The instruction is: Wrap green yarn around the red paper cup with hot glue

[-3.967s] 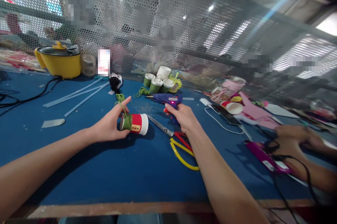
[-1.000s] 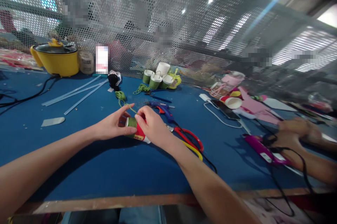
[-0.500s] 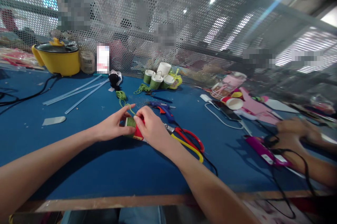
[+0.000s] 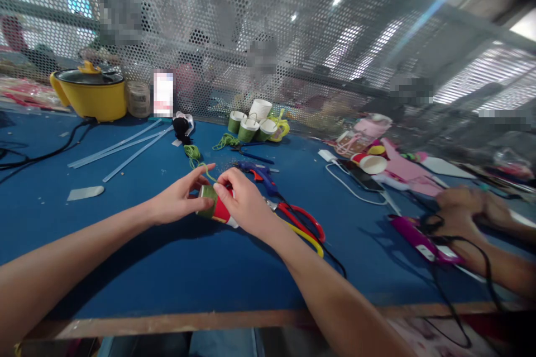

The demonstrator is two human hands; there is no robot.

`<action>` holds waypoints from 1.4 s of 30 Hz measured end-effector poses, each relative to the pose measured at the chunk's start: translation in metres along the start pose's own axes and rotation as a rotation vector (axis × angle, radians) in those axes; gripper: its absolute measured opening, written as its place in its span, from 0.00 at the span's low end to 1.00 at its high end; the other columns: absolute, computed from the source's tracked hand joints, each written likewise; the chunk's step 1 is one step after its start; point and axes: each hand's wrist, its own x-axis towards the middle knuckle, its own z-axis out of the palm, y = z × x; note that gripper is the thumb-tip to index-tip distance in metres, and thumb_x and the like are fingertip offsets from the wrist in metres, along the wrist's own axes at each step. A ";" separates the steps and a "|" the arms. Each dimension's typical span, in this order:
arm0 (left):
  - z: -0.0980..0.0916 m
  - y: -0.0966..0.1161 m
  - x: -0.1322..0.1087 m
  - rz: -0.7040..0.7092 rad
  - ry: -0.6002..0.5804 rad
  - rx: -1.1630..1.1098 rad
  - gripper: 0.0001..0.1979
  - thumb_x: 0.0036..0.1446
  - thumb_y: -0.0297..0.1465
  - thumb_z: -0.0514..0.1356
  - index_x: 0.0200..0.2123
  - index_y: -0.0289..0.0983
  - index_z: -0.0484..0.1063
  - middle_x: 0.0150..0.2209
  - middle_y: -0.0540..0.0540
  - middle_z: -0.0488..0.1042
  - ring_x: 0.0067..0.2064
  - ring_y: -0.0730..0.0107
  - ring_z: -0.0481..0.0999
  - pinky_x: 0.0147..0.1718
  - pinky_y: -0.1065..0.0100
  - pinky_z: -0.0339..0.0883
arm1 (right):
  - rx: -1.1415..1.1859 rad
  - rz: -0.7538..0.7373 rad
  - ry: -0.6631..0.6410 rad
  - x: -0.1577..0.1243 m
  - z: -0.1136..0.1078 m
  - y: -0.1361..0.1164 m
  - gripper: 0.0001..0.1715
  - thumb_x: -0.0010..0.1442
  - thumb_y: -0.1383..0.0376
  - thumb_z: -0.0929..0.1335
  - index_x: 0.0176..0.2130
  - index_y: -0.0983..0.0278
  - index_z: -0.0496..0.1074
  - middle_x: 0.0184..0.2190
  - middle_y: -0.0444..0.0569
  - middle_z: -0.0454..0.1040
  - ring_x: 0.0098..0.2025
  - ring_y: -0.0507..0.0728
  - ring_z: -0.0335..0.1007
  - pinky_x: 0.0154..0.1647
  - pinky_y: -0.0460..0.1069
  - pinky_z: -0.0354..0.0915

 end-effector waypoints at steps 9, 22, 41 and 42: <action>0.000 0.000 -0.001 0.037 -0.034 -0.038 0.37 0.48 0.31 0.59 0.61 0.40 0.49 0.45 0.43 0.65 0.46 0.60 0.67 0.37 0.65 0.66 | 0.166 0.079 -0.012 0.002 -0.006 0.003 0.05 0.59 0.66 0.61 0.30 0.61 0.60 0.29 0.44 0.63 0.33 0.53 0.60 0.36 0.49 0.60; 0.000 0.001 -0.001 0.039 -0.042 -0.001 0.38 0.49 0.33 0.59 0.61 0.38 0.47 0.47 0.41 0.64 0.51 0.56 0.64 0.40 0.62 0.64 | 0.135 0.022 0.003 0.002 -0.003 0.003 0.07 0.59 0.67 0.61 0.28 0.61 0.58 0.29 0.44 0.61 0.33 0.53 0.59 0.37 0.50 0.59; 0.007 0.003 -0.001 -0.032 0.024 -0.045 0.39 0.44 0.32 0.59 0.60 0.35 0.49 0.44 0.43 0.64 0.45 0.59 0.67 0.38 0.63 0.64 | 0.044 -0.021 0.025 -0.001 0.002 -0.001 0.09 0.60 0.70 0.61 0.28 0.61 0.57 0.30 0.45 0.61 0.33 0.53 0.59 0.38 0.49 0.59; 0.007 0.003 -0.001 -0.035 0.025 -0.049 0.40 0.44 0.32 0.59 0.60 0.35 0.49 0.45 0.43 0.64 0.45 0.59 0.67 0.38 0.62 0.64 | 0.042 -0.025 0.025 -0.002 0.002 -0.002 0.09 0.60 0.70 0.61 0.28 0.61 0.57 0.30 0.45 0.61 0.33 0.53 0.59 0.37 0.49 0.59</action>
